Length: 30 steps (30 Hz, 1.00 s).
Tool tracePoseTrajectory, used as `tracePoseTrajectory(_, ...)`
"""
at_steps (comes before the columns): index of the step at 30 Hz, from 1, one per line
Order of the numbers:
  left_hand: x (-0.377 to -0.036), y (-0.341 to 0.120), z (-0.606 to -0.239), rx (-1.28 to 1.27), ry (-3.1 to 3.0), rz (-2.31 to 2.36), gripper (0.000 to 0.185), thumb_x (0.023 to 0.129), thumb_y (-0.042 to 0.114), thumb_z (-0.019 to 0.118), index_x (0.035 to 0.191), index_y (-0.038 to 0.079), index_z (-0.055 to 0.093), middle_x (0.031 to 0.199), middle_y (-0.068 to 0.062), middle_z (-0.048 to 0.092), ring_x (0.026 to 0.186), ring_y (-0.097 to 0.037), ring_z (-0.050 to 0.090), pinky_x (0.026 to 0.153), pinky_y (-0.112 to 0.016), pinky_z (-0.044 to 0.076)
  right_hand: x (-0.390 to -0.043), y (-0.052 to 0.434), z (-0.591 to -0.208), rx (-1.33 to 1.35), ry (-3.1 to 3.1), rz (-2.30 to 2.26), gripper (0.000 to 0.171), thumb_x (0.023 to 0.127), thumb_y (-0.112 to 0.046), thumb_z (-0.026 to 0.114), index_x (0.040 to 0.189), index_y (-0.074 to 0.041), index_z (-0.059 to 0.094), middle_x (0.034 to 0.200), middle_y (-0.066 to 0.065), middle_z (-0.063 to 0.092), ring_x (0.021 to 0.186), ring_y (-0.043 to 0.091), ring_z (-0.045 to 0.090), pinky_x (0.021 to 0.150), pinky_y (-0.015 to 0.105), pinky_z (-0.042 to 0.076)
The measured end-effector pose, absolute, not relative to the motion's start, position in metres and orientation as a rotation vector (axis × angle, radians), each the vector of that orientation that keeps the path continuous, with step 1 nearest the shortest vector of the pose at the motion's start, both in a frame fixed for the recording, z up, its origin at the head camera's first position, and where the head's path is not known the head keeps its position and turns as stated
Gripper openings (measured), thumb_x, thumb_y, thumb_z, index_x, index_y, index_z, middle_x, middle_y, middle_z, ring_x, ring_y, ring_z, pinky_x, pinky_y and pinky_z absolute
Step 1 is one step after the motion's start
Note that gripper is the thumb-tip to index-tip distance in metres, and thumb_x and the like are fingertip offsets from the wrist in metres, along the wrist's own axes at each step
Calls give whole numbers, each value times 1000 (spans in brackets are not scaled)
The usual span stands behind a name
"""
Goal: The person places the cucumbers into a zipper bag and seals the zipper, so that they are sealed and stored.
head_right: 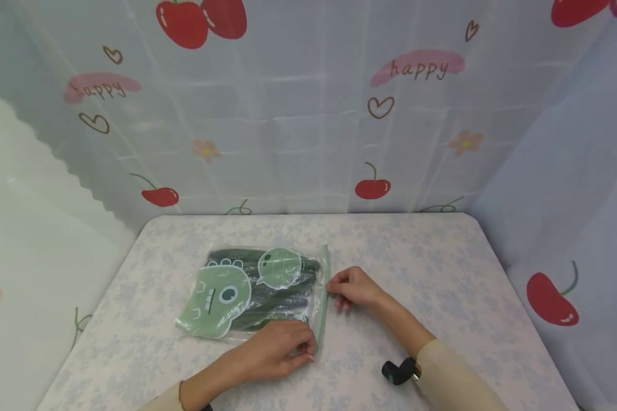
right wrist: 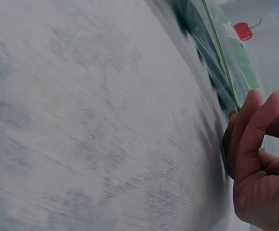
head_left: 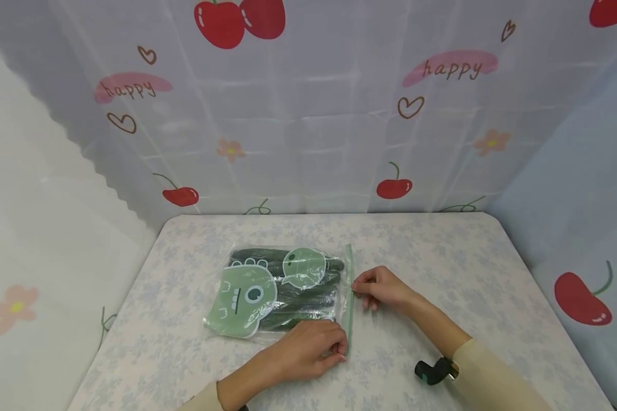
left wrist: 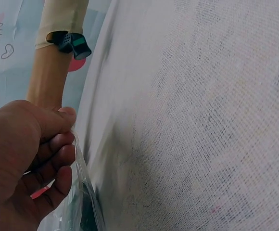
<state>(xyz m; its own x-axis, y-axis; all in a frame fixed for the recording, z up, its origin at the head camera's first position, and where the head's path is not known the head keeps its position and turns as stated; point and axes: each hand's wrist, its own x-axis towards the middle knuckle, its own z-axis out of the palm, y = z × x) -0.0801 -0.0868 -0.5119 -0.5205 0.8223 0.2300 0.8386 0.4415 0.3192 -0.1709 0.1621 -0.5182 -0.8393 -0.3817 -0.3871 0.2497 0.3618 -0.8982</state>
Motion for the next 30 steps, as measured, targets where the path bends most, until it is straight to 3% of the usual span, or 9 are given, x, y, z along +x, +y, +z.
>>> tracePoseTrajectory(14,-74,-80,-517,-1546,-2591,-604,20,88,37,72,83,33,53,79,22,50,73,11,42,66,-5,35,-228,172,-513,36,2148,-1552,33,97,-20,61,117,7,63,72,2,68,58,8,63,57,24,56)
tracePoseTrajectory(22,-77,-66,-513,-1521,-2648,-532,21,88,39,72,82,33,53,75,23,46,67,9,40,59,-8,31,-237,172,-513,68,2192,-1597,35,99,-21,58,121,6,61,82,4,69,65,8,66,62,27,59)
tracePoseTrajectory(30,-85,-55,-504,-1515,-2722,-436,19,86,39,74,81,35,55,75,26,49,64,10,42,56,-10,33,-226,163,-517,9,2275,-1533,36,100,-26,57,123,1,60,105,21,66,66,16,70,65,37,61)
